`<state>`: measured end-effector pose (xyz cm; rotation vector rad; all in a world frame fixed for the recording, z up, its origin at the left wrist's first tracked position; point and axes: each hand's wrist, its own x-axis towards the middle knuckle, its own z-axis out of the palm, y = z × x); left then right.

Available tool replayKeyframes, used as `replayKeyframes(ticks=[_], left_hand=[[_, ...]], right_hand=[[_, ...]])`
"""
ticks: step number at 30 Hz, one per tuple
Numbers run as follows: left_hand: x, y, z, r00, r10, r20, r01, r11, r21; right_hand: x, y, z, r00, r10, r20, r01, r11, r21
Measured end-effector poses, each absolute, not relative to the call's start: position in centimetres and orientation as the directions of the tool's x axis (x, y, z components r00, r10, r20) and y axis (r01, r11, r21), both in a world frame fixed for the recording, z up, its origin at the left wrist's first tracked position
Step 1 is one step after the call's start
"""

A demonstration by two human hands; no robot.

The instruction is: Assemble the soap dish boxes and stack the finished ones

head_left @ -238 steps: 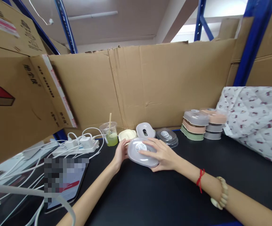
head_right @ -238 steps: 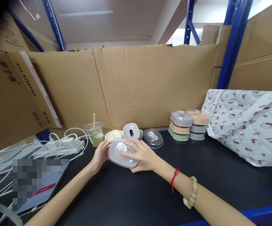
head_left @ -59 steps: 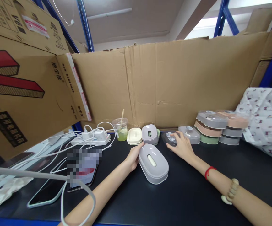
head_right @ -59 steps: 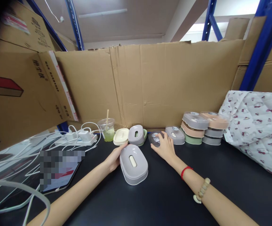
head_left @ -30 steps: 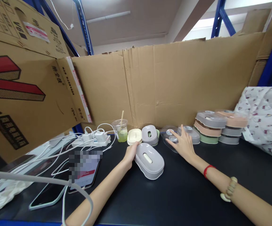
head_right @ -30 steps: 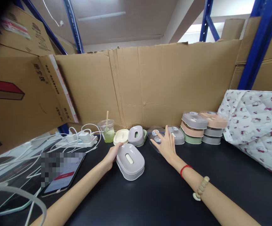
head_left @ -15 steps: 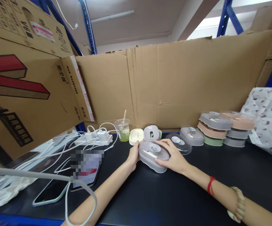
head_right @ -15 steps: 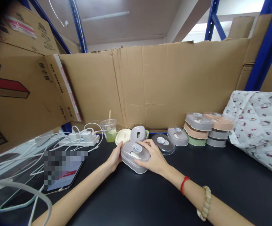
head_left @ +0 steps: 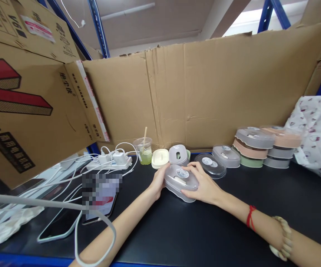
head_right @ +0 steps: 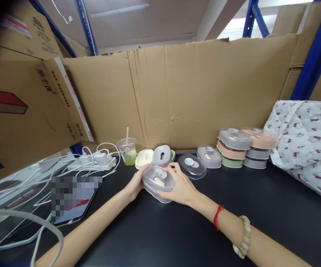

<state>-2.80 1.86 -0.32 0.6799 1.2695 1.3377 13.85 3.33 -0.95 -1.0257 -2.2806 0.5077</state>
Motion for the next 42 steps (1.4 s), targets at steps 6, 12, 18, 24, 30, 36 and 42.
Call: replayKeyframes(ticks=[6, 12, 18, 24, 30, 36, 42], left_hand=[[-2.8, 1.8, -0.3, -0.223, 0.936, -0.271, -0.337, 0.186, 0.923], [-2.8, 1.8, -0.2, -0.211, 0.938, -0.276, -0.330, 0.198, 0.923], [-2.6, 1.5, 0.3, -0.231, 0.927, -0.297, -0.253, 0.237, 0.938], [-2.4, 1.5, 0.5, -0.253, 0.922, -0.294, -0.189, 0.250, 0.949], [-2.5, 1.6, 0.3, -0.249, 0.922, -0.296, -0.198, 0.251, 0.948], [-2.5, 1.7, 0.1, -0.250, 0.920, -0.302, -0.225, 0.248, 0.942], [-2.5, 1.7, 0.1, -0.268, 0.910, -0.318, -0.229, 0.260, 0.938]], right_hand=[[13.9, 3.2, -1.1, -0.556, 0.685, 0.471, 0.543, 0.729, -0.418], [13.9, 3.4, -1.5, -0.561, 0.669, 0.487, 0.525, 0.743, -0.414], [14.0, 3.5, -1.3, -0.540, 0.642, 0.544, 0.511, 0.764, -0.395], [14.0, 3.6, -1.5, -0.487, 0.632, 0.602, 0.487, 0.769, -0.414], [14.2, 3.9, -1.9, -0.432, 0.545, 0.719, 0.444, 0.822, -0.356], [14.3, 4.0, -1.9, -0.513, 0.602, 0.612, 0.474, 0.793, -0.383], [14.3, 3.9, -1.8, -0.555, 0.668, 0.495, 0.499, 0.744, -0.445]])
